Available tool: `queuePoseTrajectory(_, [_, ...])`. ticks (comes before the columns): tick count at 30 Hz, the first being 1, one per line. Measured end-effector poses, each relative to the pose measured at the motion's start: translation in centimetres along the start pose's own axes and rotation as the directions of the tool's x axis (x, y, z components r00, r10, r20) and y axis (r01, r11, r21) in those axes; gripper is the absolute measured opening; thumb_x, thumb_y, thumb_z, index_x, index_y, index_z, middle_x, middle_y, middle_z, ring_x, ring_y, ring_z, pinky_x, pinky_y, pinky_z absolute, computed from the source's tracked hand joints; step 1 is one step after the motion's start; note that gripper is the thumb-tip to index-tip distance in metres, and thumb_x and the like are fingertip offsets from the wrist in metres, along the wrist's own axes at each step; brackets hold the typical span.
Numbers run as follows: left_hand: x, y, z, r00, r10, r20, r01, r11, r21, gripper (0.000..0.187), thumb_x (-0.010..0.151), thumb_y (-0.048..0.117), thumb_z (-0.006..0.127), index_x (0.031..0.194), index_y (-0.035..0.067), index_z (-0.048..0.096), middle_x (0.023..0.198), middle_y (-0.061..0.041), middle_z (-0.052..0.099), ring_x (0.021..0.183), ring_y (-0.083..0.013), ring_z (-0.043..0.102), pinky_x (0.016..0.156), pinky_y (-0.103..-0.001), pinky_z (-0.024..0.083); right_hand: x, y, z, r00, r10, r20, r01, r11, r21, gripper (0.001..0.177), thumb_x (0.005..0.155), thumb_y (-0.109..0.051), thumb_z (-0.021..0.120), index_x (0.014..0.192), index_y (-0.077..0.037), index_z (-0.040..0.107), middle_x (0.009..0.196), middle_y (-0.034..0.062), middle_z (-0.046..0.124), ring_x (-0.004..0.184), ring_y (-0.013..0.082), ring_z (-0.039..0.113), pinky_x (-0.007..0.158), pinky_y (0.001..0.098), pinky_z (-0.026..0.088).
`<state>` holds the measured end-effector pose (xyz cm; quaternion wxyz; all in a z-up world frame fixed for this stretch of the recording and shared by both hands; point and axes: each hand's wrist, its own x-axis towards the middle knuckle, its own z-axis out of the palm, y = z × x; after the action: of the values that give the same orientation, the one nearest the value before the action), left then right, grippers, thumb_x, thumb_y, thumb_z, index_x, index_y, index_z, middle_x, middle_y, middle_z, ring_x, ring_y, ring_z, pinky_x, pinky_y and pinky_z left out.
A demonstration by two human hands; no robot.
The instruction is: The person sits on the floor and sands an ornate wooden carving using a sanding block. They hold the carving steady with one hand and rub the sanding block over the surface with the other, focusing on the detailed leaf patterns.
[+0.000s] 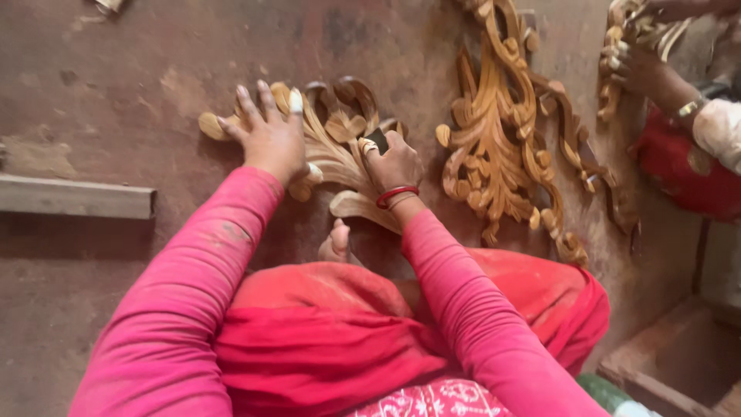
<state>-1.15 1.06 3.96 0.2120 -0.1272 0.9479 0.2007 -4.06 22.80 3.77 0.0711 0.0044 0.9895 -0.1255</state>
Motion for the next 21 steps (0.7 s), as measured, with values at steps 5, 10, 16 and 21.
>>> queuePoseTrajectory(5, [-0.2, 0.4, -0.9, 1.0, -0.013, 0.0, 0.013, 0.999, -0.034, 0.126, 0.063, 0.044, 0.092, 0.164, 0.023, 0.02, 0.168, -0.028, 0.004, 0.15, -0.0589, -0.005, 0.104, -0.089, 0.008, 0.3, 0.6, -0.1, 0.991, -0.106, -0.081, 0.11, 0.993, 0.045, 0.041, 0.086, -0.052, 0.067, 0.106, -0.017, 0.072, 0.096, 0.0201, 0.075, 0.09, 0.0456, 0.069, 0.076, 0.0574, 0.053])
queuePoseTrajectory(10, [-0.4, -0.1, -0.2, 0.999, -0.047, -0.007, 0.047, 0.996, -0.07, 0.13, 0.061, 0.043, 0.094, 0.164, 0.02, 0.017, 0.167, -0.03, 0.002, 0.148, -0.0601, -0.006, 0.101, -0.09, 0.008, 0.4, 1.5, 1.2, 0.998, -0.017, -0.053, 0.013, 0.996, -0.086, 0.044, 0.086, -0.056, 0.069, 0.107, -0.017, 0.072, 0.094, 0.0203, 0.074, 0.091, 0.0441, 0.07, 0.079, 0.0556, 0.054])
queuePoseTrajectory(16, [0.3, 0.1, -0.8, 0.998, -0.006, -0.067, 0.002, 0.998, -0.059, 0.12, 0.067, 0.04, 0.09, 0.163, 0.024, 0.021, 0.167, -0.028, 0.004, 0.148, -0.0606, -0.006, 0.1, -0.091, 0.006, -0.4, 1.0, -2.2, 0.988, -0.153, -0.002, 0.153, 0.983, 0.103, 0.045, 0.078, -0.048, 0.073, 0.11, -0.017, 0.071, 0.095, 0.0225, 0.073, 0.089, 0.0462, 0.068, 0.073, 0.0569, 0.052])
queuePoseTrajectory(21, [0.2, -0.8, 2.9, 0.994, 0.035, -0.102, -0.038, 0.999, -0.025, 0.115, 0.068, 0.036, 0.09, 0.162, 0.024, 0.026, 0.169, -0.027, 0.007, 0.149, -0.0594, -0.003, 0.101, -0.09, 0.005, -1.2, 0.3, -0.8, 0.999, -0.024, 0.024, 0.024, 1.0, -0.009, 0.038, 0.087, -0.051, 0.069, 0.103, -0.016, 0.072, 0.098, 0.0207, 0.074, 0.095, 0.0435, 0.069, 0.081, 0.0547, 0.052])
